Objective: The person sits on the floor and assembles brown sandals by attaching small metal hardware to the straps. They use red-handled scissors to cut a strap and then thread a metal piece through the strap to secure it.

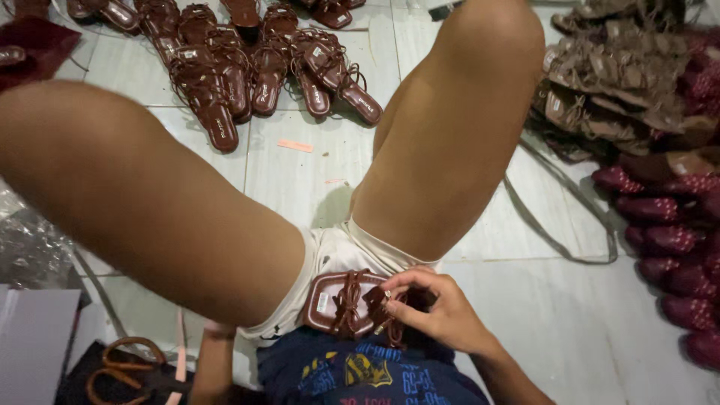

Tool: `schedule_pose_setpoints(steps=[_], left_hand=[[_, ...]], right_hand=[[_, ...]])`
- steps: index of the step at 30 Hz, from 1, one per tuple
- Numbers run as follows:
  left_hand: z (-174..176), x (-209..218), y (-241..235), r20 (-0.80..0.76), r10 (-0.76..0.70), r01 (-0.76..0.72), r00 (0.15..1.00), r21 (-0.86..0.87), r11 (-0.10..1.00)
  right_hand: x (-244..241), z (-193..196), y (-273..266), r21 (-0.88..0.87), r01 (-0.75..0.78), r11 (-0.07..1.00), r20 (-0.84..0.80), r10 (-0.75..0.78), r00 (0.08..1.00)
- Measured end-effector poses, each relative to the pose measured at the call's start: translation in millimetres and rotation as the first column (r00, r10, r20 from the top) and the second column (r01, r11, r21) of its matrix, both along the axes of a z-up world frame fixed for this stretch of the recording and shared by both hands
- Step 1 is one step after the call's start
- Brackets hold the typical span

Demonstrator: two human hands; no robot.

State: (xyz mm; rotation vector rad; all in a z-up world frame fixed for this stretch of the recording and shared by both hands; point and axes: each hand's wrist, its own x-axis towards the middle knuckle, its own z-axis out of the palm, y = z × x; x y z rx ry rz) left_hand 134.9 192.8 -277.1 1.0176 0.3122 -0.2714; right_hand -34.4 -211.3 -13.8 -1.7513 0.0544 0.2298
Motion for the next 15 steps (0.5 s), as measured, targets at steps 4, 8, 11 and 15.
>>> schedule_pose_setpoints(steps=[4, 8, 11, 15], left_hand=[[-53.8, 22.6, -6.2, -0.049, -0.209, 0.181, 0.977, -0.34, 0.923], [-71.6, 29.6, -11.5, -0.068, -0.368, 0.285, 0.927, -0.509, 0.812], [-71.9, 38.8, -15.8, -0.07, -0.526, 0.32, 0.847, -0.723, 0.612], [-75.4, 26.4, -17.2, 0.134, -0.745, 0.694, 0.653, 0.287, 0.66]], right_hand=[[-4.3, -13.1, 1.0, 0.122, 0.087, 0.989, 0.029, -0.091, 0.995], [-5.4, -20.6, 1.8, -0.002, 0.148, 0.989, 0.227, -0.144, 0.963], [-6.1, -22.9, 0.1, -0.08, 0.154, 0.985, 0.371, -0.114, 0.922], [-10.1, -33.9, -1.8, -0.011, 0.166, 0.986, 0.26, -0.157, 0.953]])
